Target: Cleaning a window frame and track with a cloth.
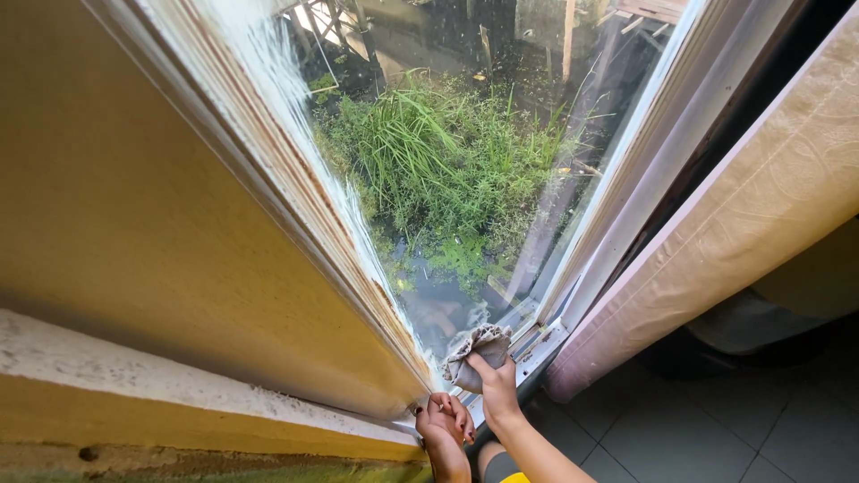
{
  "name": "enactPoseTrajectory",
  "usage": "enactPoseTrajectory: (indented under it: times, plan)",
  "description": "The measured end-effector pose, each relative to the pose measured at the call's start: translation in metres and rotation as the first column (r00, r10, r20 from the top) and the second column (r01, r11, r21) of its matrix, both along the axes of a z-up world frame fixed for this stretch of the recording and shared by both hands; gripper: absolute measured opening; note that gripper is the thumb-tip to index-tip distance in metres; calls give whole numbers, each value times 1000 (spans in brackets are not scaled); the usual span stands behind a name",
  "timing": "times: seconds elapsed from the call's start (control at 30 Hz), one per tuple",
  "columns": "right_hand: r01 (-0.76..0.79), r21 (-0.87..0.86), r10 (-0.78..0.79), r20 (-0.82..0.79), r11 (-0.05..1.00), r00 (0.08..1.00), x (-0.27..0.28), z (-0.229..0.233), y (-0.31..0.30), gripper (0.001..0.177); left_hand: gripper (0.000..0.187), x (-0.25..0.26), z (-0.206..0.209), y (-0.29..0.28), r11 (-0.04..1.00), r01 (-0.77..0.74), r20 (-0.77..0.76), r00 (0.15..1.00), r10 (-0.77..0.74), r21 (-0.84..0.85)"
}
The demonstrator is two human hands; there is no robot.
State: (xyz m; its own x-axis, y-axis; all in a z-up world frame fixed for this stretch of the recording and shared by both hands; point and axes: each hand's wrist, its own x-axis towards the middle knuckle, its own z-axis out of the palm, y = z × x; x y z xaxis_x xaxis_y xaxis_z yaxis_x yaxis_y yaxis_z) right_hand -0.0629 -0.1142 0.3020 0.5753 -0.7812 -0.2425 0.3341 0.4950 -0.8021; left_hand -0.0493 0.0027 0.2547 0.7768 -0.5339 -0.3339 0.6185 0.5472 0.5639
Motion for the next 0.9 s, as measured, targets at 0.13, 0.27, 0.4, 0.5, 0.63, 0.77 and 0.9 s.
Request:
enactPoseTrajectory:
  times: [0.13,0.27,0.4,0.5,0.63,0.77,0.9]
  plan:
    - [46,-28,-46,-28,999,999,2,-16,-5,21,53,8,-16,-4,1000,2,-7,1000,-2,12]
    - [22,27,-20,-64,999,998,3,-31,-8,21,58,13,-31,-2,999,39,-44,998,-39,2]
    - [-8,55,14,-111,998,994,1,-40,-12,22,59,12,-40,-1,998,55,-44,997,-56,-9]
    - [-14,156,36,-139,988,990,0,-50,-14,24,60,9,-35,-3,999,37,-13,999,-37,-20]
    - [-13,105,28,-137,994,990,0,-64,-19,25,61,12,-40,-2,999,36,-18,999,-36,10]
    - [-31,127,48,-138,991,989,0,-70,-24,25,61,16,-58,-2,999,39,-26,999,-39,0]
    - [-53,155,77,-153,986,985,2,-76,-32,25,60,28,-105,-3,998,25,-7,1000,-26,-62]
